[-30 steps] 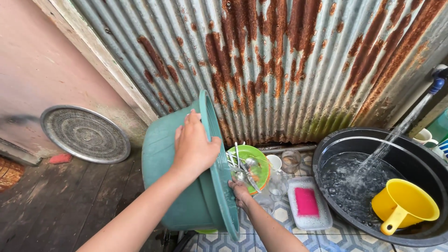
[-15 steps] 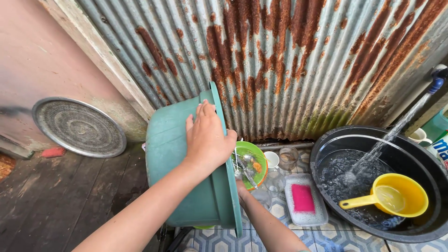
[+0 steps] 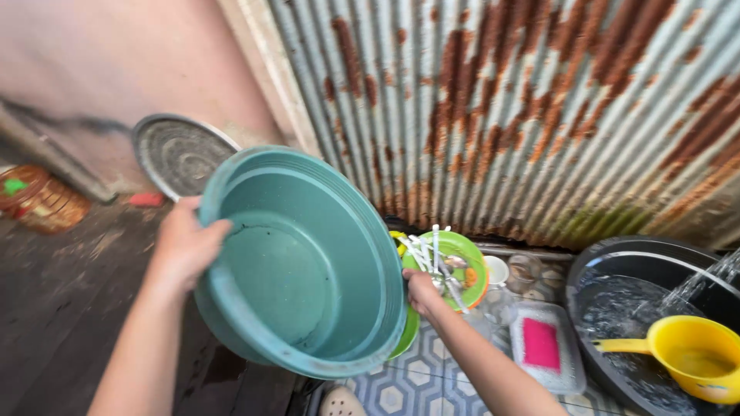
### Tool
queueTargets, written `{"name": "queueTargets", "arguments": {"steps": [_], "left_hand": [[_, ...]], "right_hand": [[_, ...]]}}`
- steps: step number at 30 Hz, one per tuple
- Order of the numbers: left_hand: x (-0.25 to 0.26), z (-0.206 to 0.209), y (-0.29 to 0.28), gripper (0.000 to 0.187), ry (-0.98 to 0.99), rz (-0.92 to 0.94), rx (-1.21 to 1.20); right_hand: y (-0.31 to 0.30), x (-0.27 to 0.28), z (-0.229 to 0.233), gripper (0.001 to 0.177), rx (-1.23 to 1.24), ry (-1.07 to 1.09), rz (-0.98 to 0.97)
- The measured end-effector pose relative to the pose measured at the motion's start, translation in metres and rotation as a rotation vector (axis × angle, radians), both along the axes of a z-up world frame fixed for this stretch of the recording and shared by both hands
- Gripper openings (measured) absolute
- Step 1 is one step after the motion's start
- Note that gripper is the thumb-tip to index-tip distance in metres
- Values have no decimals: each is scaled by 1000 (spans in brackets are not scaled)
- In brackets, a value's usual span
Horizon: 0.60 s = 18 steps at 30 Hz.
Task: Washing various dishes, plates, bowls, and cutlery using a basin and soap.
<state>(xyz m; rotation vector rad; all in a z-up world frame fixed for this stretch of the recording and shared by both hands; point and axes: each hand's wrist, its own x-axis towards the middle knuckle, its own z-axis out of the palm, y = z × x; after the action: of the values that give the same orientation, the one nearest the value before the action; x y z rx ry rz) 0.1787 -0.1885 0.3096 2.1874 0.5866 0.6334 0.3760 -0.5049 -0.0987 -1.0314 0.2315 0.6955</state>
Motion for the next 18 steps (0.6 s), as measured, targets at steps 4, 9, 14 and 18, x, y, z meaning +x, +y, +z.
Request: {"name": "queueTargets", "arguments": {"steps": [4, 9, 14, 18], "left_hand": [[-74, -102, 150, 41, 36, 152, -138], [-150, -222, 232, 52, 36, 358, -505], [-179, -287, 252, 51, -81, 422, -761], [-183, -315, 261, 41, -178, 445, -785]], "right_hand": [[54, -23, 76, 32, 132, -97, 140], [133, -25, 86, 36, -19, -387, 228], [182, -15, 65, 41, -111, -503, 253], [203, -14, 77, 44, -158, -546, 249]]}}
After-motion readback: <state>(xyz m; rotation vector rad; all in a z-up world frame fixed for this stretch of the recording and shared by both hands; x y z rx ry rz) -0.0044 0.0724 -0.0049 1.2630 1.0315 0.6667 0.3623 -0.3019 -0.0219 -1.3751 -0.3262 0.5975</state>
